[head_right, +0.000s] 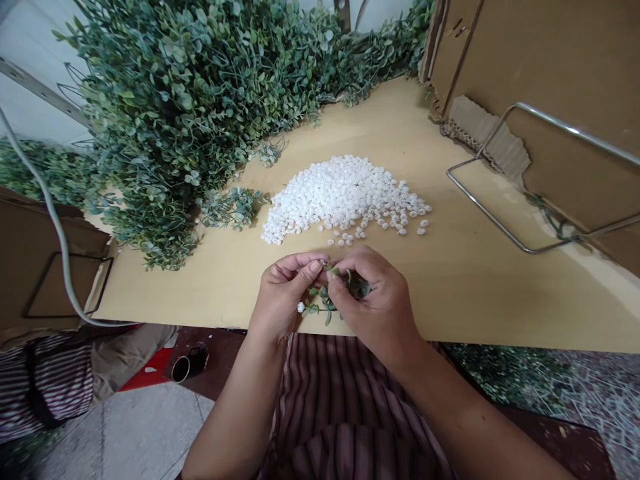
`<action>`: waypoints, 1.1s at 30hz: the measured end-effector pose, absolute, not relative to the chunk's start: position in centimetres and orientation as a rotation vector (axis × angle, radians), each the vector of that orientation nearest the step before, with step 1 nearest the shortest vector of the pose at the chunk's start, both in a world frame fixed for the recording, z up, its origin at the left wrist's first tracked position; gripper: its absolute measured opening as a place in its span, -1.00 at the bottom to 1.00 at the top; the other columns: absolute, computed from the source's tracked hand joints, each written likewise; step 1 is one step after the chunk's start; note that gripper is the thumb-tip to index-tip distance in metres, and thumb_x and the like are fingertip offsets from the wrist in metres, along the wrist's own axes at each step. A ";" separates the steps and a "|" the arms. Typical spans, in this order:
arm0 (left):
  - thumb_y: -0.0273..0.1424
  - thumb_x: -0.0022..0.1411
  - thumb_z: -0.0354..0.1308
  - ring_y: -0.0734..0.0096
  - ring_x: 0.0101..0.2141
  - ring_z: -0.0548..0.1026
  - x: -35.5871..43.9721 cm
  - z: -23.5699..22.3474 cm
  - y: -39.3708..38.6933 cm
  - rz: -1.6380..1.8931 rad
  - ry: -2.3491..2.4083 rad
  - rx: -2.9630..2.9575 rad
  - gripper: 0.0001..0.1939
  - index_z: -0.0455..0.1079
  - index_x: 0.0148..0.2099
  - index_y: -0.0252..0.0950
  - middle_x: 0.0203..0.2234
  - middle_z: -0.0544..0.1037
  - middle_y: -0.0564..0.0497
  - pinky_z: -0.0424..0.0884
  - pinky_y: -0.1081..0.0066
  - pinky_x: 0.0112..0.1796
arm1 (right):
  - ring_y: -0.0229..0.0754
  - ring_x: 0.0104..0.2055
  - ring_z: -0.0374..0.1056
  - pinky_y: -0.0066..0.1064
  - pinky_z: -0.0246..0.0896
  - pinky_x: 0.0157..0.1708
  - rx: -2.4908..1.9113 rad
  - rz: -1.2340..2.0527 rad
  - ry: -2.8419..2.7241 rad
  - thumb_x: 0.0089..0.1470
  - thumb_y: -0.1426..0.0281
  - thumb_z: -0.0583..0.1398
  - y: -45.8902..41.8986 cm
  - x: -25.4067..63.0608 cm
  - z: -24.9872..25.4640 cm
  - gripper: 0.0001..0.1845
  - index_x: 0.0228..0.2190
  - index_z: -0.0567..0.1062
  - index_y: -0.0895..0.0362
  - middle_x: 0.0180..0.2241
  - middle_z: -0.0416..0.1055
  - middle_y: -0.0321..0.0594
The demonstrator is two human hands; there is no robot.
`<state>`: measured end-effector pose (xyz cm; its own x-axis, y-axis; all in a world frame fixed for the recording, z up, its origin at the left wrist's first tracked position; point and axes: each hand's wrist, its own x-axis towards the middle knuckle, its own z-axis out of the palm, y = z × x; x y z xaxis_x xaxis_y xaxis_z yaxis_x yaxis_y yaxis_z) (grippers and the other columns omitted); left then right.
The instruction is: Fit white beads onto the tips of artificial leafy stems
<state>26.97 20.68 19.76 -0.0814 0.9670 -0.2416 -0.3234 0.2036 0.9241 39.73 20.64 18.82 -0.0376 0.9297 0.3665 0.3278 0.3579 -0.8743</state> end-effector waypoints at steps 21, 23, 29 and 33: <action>-0.34 -0.21 0.44 0.65 -0.61 0.42 27.5 20.0 20.6 1.287 1.098 0.707 -0.79 0.55 -0.46 -0.30 -0.64 0.54 0.09 0.35 0.63 -0.49 | -0.51 -0.51 0.24 -0.70 0.17 -0.48 -1.131 0.562 -1.587 -0.04 0.50 0.18 20.7 39.8 18.6 -0.87 -0.58 0.37 0.19 -0.57 0.33 -0.36; -0.33 -0.19 0.43 0.68 -0.62 0.39 27.5 19.9 20.6 1.293 1.098 0.707 -0.80 0.55 -0.46 -0.29 -0.65 0.53 0.11 0.34 0.64 -0.50 | -0.50 -0.49 0.26 -0.70 0.18 -0.46 -1.120 0.580 -1.593 -0.03 0.49 0.18 20.7 39.8 18.6 -0.87 -0.57 0.37 0.19 -0.55 0.35 -0.35; -0.32 -0.17 0.43 0.68 -0.62 0.38 27.4 19.8 20.7 1.314 1.111 0.703 -0.81 0.56 -0.46 -0.29 -0.66 0.52 0.11 0.34 0.63 -0.49 | -0.50 -0.43 0.32 -0.70 0.23 -0.39 -1.092 0.595 -1.605 -0.01 0.50 0.18 20.7 39.7 18.4 -0.88 -0.56 0.36 0.19 -0.51 0.39 -0.34; -0.31 -0.19 0.44 0.68 -0.61 0.39 27.5 19.9 20.7 1.315 1.088 0.695 -0.78 0.56 -0.45 -0.30 -0.65 0.52 0.09 0.35 0.64 -0.49 | -0.51 -0.44 0.31 -0.71 0.22 -0.40 -1.098 0.582 -1.597 -0.02 0.50 0.18 20.7 39.7 18.5 -0.89 -0.55 0.38 0.19 -0.51 0.39 -0.35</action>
